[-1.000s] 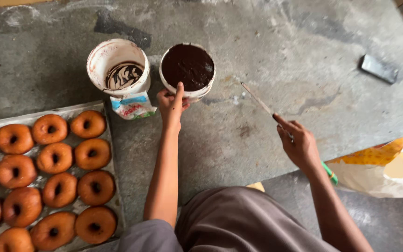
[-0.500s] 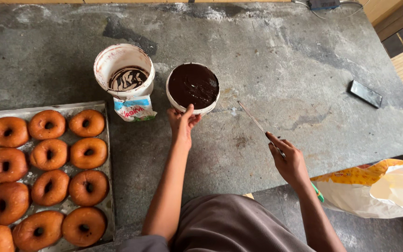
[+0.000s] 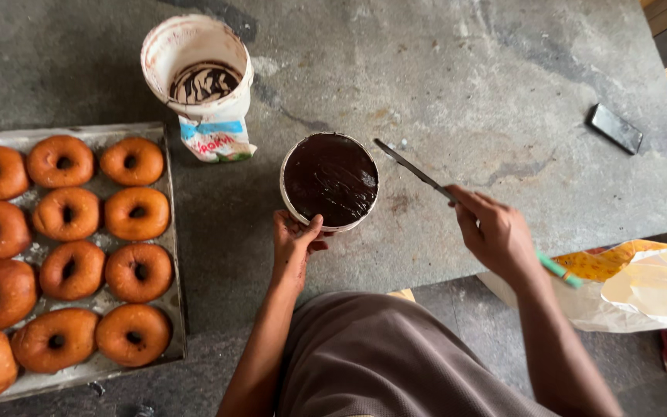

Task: The person prepares chocolate glaze by scraping chocolate from a larger bucket into smaller containers using a palette knife, and then stirring and transferring the chocolate between containers.

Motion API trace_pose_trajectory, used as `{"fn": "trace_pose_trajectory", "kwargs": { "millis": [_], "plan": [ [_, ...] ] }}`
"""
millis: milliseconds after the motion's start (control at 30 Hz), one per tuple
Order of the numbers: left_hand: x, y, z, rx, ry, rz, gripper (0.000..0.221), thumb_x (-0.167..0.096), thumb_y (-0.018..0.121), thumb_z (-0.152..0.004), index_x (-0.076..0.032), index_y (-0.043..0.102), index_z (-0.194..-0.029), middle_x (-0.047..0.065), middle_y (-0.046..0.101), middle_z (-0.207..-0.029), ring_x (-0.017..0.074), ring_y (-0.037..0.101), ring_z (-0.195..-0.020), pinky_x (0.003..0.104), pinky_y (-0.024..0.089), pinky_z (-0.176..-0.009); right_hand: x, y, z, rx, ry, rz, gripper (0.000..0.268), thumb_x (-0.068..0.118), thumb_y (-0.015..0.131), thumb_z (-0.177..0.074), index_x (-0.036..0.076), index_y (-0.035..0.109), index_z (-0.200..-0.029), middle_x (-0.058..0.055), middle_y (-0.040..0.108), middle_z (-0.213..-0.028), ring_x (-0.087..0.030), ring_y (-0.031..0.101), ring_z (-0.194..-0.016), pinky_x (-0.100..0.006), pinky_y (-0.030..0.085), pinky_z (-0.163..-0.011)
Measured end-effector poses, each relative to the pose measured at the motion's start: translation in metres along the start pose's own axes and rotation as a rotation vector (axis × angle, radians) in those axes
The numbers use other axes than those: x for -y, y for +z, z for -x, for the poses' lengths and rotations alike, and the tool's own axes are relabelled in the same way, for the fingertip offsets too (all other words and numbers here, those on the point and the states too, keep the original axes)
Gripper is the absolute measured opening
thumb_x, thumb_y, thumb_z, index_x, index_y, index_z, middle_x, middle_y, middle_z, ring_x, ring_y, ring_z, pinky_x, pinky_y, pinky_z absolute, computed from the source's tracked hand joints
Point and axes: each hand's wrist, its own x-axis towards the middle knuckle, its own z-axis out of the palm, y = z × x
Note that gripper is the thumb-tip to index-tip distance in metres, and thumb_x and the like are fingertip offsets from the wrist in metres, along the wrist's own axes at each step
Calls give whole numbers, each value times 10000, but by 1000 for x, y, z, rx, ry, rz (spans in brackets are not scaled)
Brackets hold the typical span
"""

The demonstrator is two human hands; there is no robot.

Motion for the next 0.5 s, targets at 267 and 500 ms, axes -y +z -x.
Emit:
{"fn": "trace_pose_trajectory", "kwargs": {
  "millis": [267, 500],
  "plan": [
    [-13, -9, 1, 51, 34, -139, 492, -415, 733, -907, -45, 443, -1055, 147, 707, -880, 195, 754, -706, 300, 633, -562, 53, -25, -73, 192, -177, 352, 330, 91, 520, -1023, 135, 730, -1274, -14, 636, -623, -100, 386, -380, -290, 305, -337],
    [-35, -11, -8, -109, 104, -239, 635, -610, 702, -827, -52, 508, -1062, 59, 661, -771, 115, 697, -603, 266, 628, -503, 56, 29, -106, 624, -192, 682, 354, 130, 423, -1051, 104, 661, -1312, 37, 507, -473, -52, 328, -320, -264, 308, -278]
  ]
}}
